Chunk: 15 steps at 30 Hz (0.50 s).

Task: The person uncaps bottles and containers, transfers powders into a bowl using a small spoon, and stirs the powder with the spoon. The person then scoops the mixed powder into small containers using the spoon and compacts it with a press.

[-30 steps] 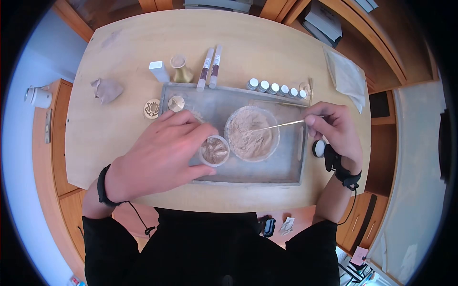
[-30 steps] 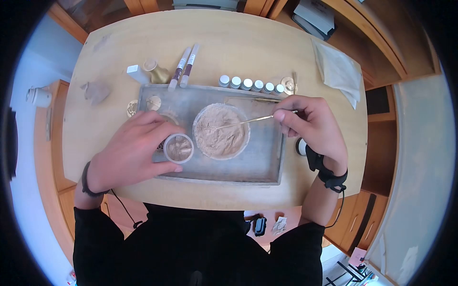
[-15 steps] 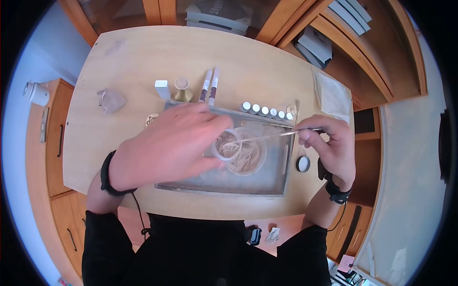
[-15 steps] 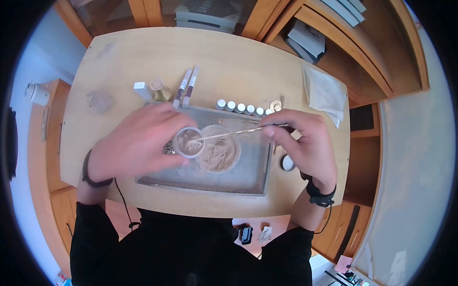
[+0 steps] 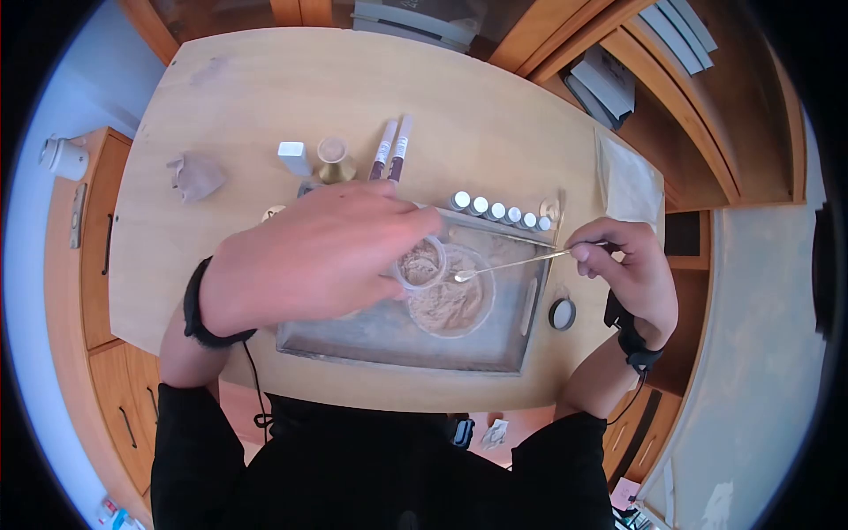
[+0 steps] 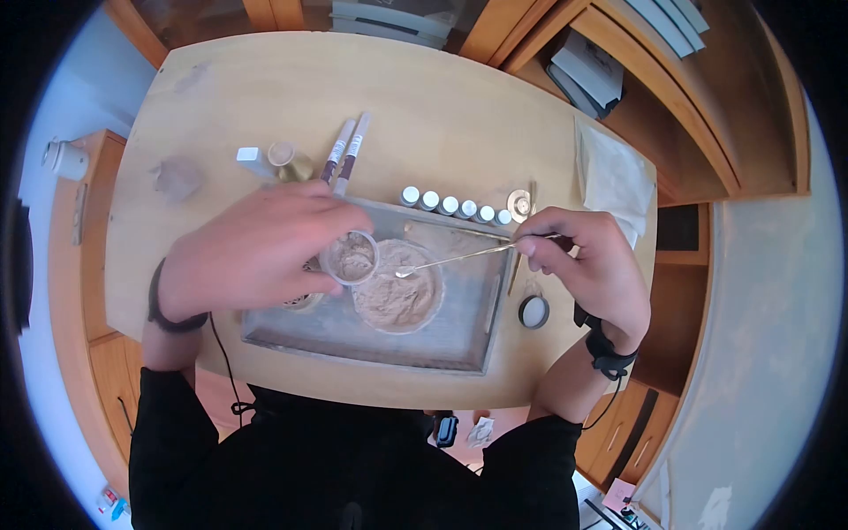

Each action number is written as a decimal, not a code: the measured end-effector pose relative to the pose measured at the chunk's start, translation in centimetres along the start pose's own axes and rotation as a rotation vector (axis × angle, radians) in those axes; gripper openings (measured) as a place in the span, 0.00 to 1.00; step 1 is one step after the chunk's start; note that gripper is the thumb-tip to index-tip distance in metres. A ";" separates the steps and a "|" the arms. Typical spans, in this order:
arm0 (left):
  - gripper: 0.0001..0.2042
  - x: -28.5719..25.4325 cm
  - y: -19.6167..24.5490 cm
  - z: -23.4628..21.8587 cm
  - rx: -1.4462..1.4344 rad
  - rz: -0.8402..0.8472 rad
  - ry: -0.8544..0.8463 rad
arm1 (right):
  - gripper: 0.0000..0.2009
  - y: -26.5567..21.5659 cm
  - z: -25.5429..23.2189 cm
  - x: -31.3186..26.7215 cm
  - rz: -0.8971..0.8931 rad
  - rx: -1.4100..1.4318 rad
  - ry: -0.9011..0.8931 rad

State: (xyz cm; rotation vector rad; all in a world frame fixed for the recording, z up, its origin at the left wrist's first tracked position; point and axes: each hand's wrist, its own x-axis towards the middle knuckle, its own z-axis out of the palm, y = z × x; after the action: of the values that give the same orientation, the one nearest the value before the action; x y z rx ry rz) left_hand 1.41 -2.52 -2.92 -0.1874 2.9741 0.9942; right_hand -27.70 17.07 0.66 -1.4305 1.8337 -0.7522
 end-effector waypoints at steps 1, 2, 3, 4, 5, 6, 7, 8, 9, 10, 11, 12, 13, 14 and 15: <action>0.22 0.1 0.0 0.0 -0.009 -0.022 -0.009 | 0.05 0.0 0.4 0.1 0.019 -0.068 -0.008; 0.22 0.1 -0.1 0.0 -0.015 -0.023 -0.015 | 0.05 0.0 0.8 0.3 0.035 -0.135 -0.017; 0.23 0.1 -0.2 0.0 0.001 -0.015 -0.008 | 0.05 0.2 1.1 0.5 0.040 -0.130 -0.018; 0.23 0.2 -0.2 0.0 0.017 -0.005 0.000 | 0.05 0.3 1.4 0.6 0.035 -0.172 -0.021; 0.23 0.3 -0.1 0.0 0.014 -0.004 -0.006 | 0.05 0.3 1.7 0.8 0.029 -0.214 -0.024; 0.23 0.3 0.0 -0.1 0.027 -0.016 -0.016 | 0.05 0.4 1.9 1.0 0.033 -0.210 -0.025; 0.24 0.2 0.1 -0.1 0.040 -0.028 -0.026 | 0.05 0.5 2.2 1.4 0.006 -0.251 -0.095; 0.24 0.2 0.1 -0.2 0.039 -0.030 -0.029 | 0.05 0.5 2.5 1.7 -0.023 -0.292 -0.167; 0.24 0.2 0.2 -0.3 0.056 -0.031 -0.032 | 0.05 0.6 2.9 2.0 -0.022 -0.289 -0.168; 0.24 0.1 0.3 -0.3 0.074 -0.031 -0.033 | 0.05 0.8 3.2 2.3 -0.034 -0.234 -0.212; 0.24 0.1 0.3 -0.3 0.074 -0.031 -0.033 | 0.05 1.0 3.4 2.5 -0.047 -0.180 -0.255; 0.24 0.1 0.2 -0.3 0.076 -0.034 -0.034 | 0.05 1.0 3.4 2.6 -0.046 -0.178 -0.254; 0.24 0.1 0.2 -0.3 0.079 -0.036 -0.032 | 0.05 1.1 3.2 2.7 0.000 -0.091 -0.268; 0.24 0.1 0.2 -0.3 0.083 -0.035 -0.031 | 0.04 1.2 3.0 2.7 0.044 -0.005 -0.281; 0.24 0.0 0.1 -0.3 0.075 -0.024 -0.016 | 0.04 1.2 2.7 2.6 0.042 -0.006 -0.278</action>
State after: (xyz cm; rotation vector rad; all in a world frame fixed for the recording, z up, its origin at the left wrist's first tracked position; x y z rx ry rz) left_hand 1.40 -2.61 -2.61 -0.2123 2.9807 0.8757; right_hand -26.64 14.70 -2.31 -1.4180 1.6464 -0.4989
